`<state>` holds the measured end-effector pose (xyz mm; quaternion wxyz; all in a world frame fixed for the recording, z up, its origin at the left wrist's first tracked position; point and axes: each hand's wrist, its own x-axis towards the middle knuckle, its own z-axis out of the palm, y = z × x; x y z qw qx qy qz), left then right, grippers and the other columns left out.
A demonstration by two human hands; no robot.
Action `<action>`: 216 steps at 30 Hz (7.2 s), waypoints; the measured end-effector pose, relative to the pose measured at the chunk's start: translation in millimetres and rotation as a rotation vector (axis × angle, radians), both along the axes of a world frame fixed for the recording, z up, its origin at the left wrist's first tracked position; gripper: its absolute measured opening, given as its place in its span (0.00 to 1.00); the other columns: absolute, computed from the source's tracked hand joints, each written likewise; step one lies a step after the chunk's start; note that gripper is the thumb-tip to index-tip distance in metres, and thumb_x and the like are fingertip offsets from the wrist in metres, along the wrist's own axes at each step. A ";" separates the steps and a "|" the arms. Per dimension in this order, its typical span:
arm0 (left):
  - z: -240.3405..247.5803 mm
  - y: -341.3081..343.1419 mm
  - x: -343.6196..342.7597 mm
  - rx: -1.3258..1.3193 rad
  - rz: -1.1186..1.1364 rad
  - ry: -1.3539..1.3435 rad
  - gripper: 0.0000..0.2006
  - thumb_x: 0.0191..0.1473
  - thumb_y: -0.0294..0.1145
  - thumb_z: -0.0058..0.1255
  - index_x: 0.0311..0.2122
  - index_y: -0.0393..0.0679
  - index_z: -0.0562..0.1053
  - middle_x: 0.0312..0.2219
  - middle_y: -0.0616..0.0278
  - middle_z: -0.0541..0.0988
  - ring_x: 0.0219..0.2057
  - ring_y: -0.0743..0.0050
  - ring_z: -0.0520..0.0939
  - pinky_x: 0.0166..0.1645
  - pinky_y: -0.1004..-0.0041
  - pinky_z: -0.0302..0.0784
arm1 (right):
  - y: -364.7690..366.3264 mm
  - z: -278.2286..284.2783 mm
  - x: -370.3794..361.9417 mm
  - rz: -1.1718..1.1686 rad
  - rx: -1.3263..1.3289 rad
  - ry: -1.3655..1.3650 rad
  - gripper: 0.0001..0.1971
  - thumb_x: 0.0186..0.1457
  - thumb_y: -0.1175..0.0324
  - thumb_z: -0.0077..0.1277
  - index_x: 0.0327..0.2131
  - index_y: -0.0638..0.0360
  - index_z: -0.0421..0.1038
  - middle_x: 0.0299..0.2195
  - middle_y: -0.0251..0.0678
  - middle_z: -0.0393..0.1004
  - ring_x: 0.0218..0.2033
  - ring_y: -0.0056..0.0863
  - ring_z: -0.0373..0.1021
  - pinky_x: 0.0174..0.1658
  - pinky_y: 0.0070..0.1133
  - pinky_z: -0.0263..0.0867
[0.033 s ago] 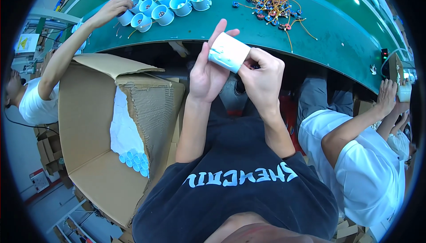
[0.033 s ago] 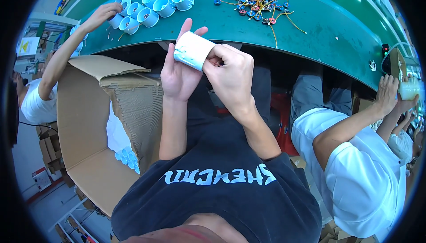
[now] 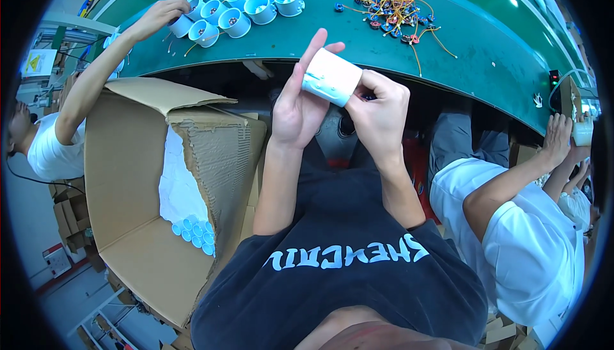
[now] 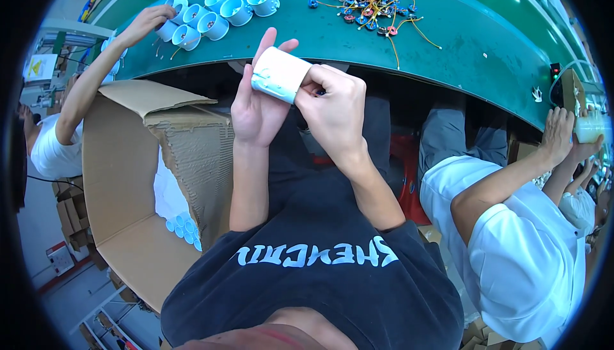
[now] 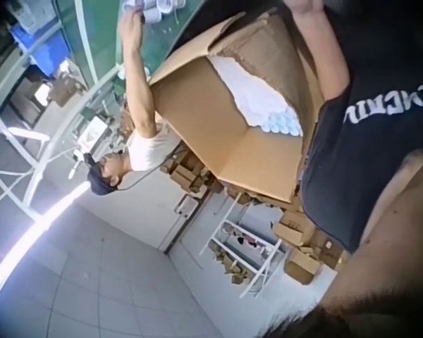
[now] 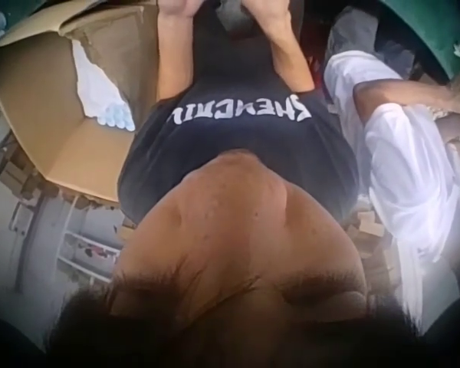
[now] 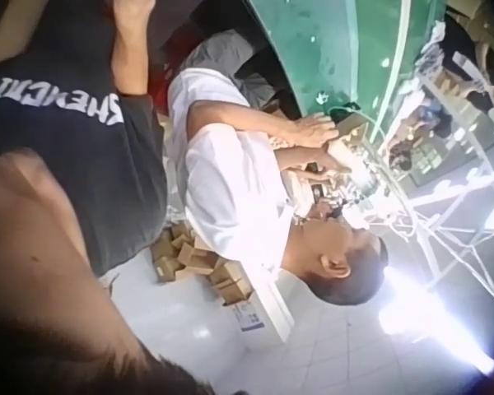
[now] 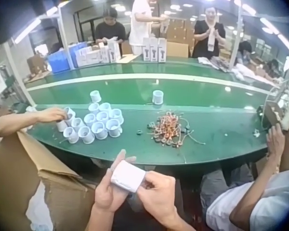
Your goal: Manually placing electronic components into plastic cups and then packing the filled cups into a cardboard box.
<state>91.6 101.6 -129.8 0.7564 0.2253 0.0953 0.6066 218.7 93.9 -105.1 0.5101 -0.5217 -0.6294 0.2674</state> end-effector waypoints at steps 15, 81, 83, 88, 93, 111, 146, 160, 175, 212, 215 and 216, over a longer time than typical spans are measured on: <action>-20.0 9.3 -6.6 0.137 0.482 0.688 0.13 0.65 0.40 0.40 0.37 0.38 0.65 0.44 0.48 0.75 0.40 0.57 0.82 0.44 0.67 0.79 | 2.6 -24.4 10.0 0.148 -0.150 0.197 0.10 0.47 0.76 0.59 0.35 0.68 0.77 0.22 0.27 0.72 0.24 0.08 0.62 0.26 0.12 0.58; -26.0 26.0 -8.9 -0.120 -0.083 -0.098 0.24 0.66 0.50 0.25 0.42 0.40 0.68 0.39 0.55 0.72 0.37 0.62 0.71 0.44 0.64 0.69 | 16.8 13.5 -0.2 0.163 0.191 -0.236 0.08 0.43 0.74 0.60 0.30 0.63 0.74 0.22 0.37 0.67 0.21 0.30 0.68 0.24 0.25 0.65; -24.8 27.6 -8.2 -0.121 -0.073 -0.042 0.25 0.66 0.51 0.24 0.41 0.40 0.68 0.38 0.55 0.72 0.37 0.61 0.71 0.44 0.64 0.69 | 18.9 14.2 2.2 0.205 0.197 -0.212 0.09 0.43 0.74 0.60 0.30 0.64 0.74 0.22 0.37 0.67 0.21 0.29 0.68 0.24 0.25 0.65; -10.9 33.8 -5.7 -0.089 -0.016 0.039 0.25 0.66 0.50 0.23 0.41 0.39 0.68 0.38 0.55 0.73 0.39 0.63 0.72 0.47 0.64 0.68 | 25.0 26.0 5.8 0.200 0.228 -0.221 0.08 0.43 0.75 0.60 0.30 0.64 0.74 0.22 0.38 0.68 0.21 0.32 0.68 0.26 0.25 0.65; 9.3 25.0 2.0 0.005 0.083 0.162 0.23 0.66 0.48 0.23 0.39 0.38 0.67 0.36 0.55 0.72 0.41 0.64 0.72 0.51 0.67 0.65 | 14.3 45.8 9.0 0.245 0.246 -0.170 0.08 0.42 0.76 0.59 0.30 0.64 0.73 0.23 0.41 0.70 0.26 0.39 0.70 0.30 0.28 0.66; 75.4 -16.1 -13.7 0.243 0.438 0.881 0.25 0.65 0.50 0.18 0.38 0.43 0.68 0.25 0.68 0.72 0.22 0.88 0.69 0.21 0.85 0.61 | -9.0 47.6 -12.9 0.220 0.256 0.189 0.09 0.37 0.84 0.58 0.27 0.66 0.75 0.24 0.37 0.73 0.20 0.25 0.67 0.24 0.20 0.63; 7.3 6.1 -24.3 0.040 0.088 0.048 0.20 0.64 0.45 0.26 0.35 0.39 0.66 0.32 0.55 0.68 0.34 0.68 0.69 0.43 0.72 0.65 | -17.4 34.5 -34.0 0.095 0.232 -0.138 0.06 0.42 0.78 0.61 0.28 0.65 0.77 0.21 0.41 0.73 0.24 0.35 0.71 0.29 0.23 0.66; 31.0 0.9 -37.7 -0.007 0.278 0.360 0.22 0.66 0.43 0.24 0.39 0.38 0.69 0.34 0.57 0.74 0.37 0.73 0.75 0.40 0.73 0.71 | -10.7 11.9 -41.0 0.194 0.244 0.081 0.31 0.41 0.76 0.66 0.51 0.63 0.65 0.48 0.44 0.71 0.44 0.33 0.73 0.44 0.25 0.71; 24.4 6.7 -57.1 0.542 0.936 1.482 0.11 0.56 0.33 0.54 0.28 0.35 0.72 0.28 0.54 0.75 0.22 0.65 0.76 0.27 0.71 0.71 | 8.9 -2.6 -38.2 0.049 0.160 -0.096 0.26 0.40 0.76 0.64 0.48 0.60 0.70 0.40 0.45 0.72 0.40 0.42 0.72 0.42 0.30 0.70; 22.7 140.3 -31.2 0.312 1.073 2.177 0.31 0.41 0.44 0.65 0.47 0.40 0.68 0.55 0.52 0.62 0.58 0.53 0.59 0.59 0.54 0.52 | 68.3 22.7 48.9 0.175 -0.084 0.597 0.11 0.63 0.71 0.44 0.46 0.66 0.66 0.35 0.40 0.73 0.28 0.23 0.75 0.23 0.15 0.66; 23.7 111.8 -15.1 0.476 0.911 1.971 0.31 0.40 0.39 0.66 0.48 0.39 0.66 0.53 0.52 0.64 0.56 0.51 0.62 0.58 0.54 0.55 | 44.4 22.6 63.7 0.113 -0.092 0.788 0.12 0.63 0.71 0.41 0.47 0.67 0.64 0.37 0.42 0.71 0.29 0.24 0.74 0.24 0.14 0.67; 24.3 96.7 -6.0 0.400 0.784 1.791 0.30 0.41 0.35 0.66 0.48 0.40 0.65 0.52 0.53 0.66 0.55 0.52 0.64 0.57 0.55 0.59 | 36.5 22.8 65.2 0.112 -0.078 0.797 0.12 0.64 0.71 0.40 0.47 0.66 0.64 0.37 0.43 0.71 0.29 0.24 0.73 0.24 0.15 0.67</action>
